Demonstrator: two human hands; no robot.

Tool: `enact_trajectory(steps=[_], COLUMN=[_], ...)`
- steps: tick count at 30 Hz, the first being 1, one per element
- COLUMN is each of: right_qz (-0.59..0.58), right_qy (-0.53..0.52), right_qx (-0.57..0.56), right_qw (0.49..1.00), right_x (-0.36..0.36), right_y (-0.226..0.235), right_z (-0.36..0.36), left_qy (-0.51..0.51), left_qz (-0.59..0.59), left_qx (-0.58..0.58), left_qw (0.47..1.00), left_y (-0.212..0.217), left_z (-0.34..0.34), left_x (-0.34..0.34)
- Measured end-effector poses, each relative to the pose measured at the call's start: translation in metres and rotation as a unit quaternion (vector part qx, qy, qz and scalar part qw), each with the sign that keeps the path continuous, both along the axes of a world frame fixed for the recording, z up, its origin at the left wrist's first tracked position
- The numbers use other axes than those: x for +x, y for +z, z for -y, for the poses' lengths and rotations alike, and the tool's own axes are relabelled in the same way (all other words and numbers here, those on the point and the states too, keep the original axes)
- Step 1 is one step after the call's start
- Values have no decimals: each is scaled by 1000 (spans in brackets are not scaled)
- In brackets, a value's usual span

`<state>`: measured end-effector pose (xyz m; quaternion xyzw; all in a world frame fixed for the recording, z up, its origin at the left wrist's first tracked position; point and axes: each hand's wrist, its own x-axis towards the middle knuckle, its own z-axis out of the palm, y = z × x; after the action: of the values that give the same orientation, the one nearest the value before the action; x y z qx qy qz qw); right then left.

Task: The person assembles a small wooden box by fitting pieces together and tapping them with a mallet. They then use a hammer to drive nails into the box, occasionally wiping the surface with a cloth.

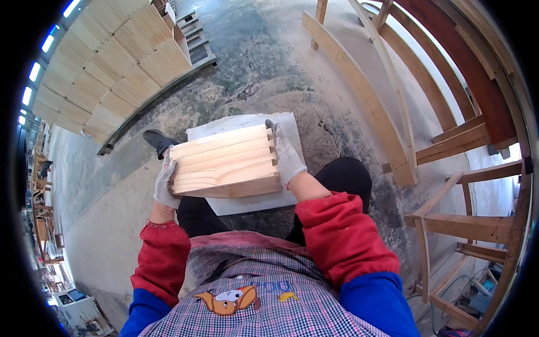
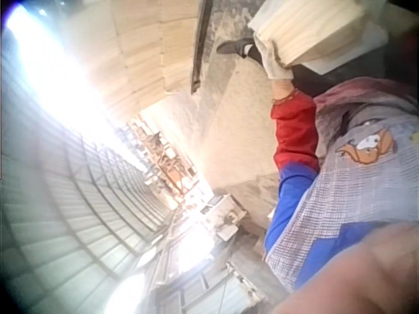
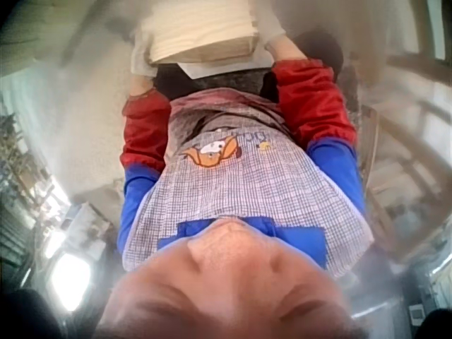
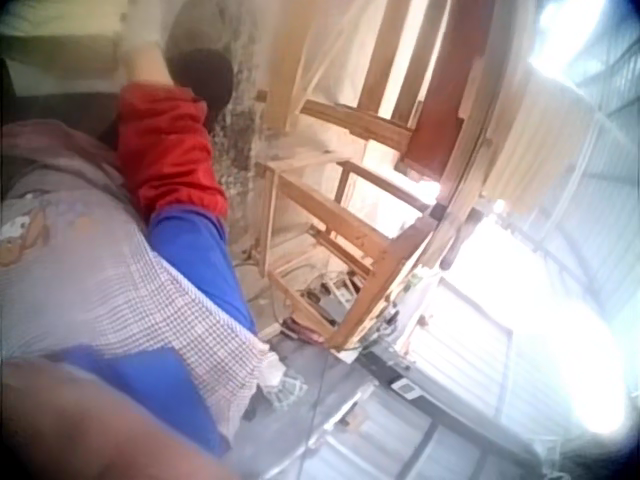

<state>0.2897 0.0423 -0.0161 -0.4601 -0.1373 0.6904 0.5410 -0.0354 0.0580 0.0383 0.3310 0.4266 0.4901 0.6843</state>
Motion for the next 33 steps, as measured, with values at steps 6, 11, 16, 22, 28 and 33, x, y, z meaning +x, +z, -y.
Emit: enact_trajectory(steps=[6, 11, 16, 22, 28, 33], right_qz=[-81, -49, -109, 0, 96, 258], right_qy=[-18, -154, -329, -378, -329, -259], right_qx=[97, 134, 306, 499, 482, 420], right_qw=[992, 978, 887, 780, 806, 831], right_x=[2, 48, 211, 358, 396, 296], right_y=[-36, 77, 174, 303, 364, 299], right_z=[-7, 13, 93, 215, 253, 265], left_qy=[-3, -18, -49, -42, -47, -47], left_qz=[-32, -69, 17, 37, 34, 3], left_qx=[10, 63, 62, 51, 41, 81], left_qw=[999, 995, 997, 997, 998, 996], left_y=[5, -22, -44, -43, -38, -43], left_z=[-5, -9, -24, -26, -25, -27], left_x=[2, -20, -35, -22, -15, -29])
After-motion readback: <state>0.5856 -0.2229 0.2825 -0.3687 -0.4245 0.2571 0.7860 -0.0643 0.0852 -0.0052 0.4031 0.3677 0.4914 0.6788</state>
